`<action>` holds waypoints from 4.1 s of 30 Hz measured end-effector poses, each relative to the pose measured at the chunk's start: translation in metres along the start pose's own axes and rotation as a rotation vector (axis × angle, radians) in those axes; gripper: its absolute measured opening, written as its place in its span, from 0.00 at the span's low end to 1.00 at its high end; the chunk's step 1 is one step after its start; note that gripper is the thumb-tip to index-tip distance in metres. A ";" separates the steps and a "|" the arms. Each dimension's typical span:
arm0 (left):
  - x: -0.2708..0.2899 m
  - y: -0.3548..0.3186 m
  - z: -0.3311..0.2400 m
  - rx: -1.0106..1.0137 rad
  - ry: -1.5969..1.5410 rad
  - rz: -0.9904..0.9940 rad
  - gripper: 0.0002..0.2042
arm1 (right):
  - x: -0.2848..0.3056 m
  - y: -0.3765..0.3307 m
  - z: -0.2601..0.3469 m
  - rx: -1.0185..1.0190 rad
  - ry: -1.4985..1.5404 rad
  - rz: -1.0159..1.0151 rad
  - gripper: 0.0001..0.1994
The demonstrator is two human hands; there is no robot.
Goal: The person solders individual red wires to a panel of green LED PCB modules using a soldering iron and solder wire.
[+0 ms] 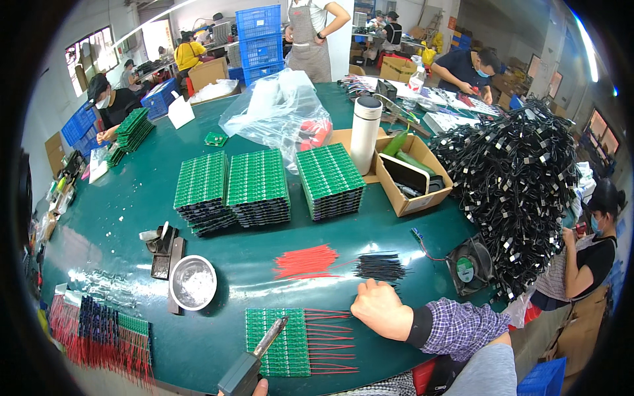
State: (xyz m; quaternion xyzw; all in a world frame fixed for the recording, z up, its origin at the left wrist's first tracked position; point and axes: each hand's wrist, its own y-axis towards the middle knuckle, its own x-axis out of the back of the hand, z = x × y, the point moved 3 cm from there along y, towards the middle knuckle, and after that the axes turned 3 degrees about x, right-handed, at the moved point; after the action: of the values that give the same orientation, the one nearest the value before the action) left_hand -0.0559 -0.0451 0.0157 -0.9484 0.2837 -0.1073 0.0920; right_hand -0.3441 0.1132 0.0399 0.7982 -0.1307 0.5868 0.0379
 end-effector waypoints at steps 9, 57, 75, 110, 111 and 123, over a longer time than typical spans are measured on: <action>0.011 0.009 -0.005 -0.188 0.311 0.006 0.20 | 0.000 0.006 0.007 0.088 -0.130 0.033 0.06; 0.008 -0.013 0.014 0.163 -0.017 -0.088 0.20 | -0.009 0.013 0.070 -0.014 0.768 -0.675 0.12; 0.003 -0.005 0.003 -0.045 0.316 -0.001 0.14 | -0.007 0.018 0.070 -0.011 0.703 -0.583 0.10; 0.014 -0.015 0.018 -0.077 0.272 -0.084 0.19 | -0.009 0.018 0.072 -0.026 0.678 -0.593 0.12; 0.015 -0.015 0.019 -0.061 0.264 -0.088 0.19 | -0.009 0.018 0.072 -0.030 0.675 -0.595 0.12; 0.016 -0.019 0.018 0.038 0.233 -0.095 0.20 | -0.004 0.013 0.074 0.004 0.689 -0.670 0.13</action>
State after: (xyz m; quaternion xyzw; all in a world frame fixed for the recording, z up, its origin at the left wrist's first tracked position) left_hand -0.0281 -0.0362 0.0051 -0.9400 0.2451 -0.2263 0.0711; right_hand -0.2800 0.0859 0.0124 0.5555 0.1550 0.7728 0.2648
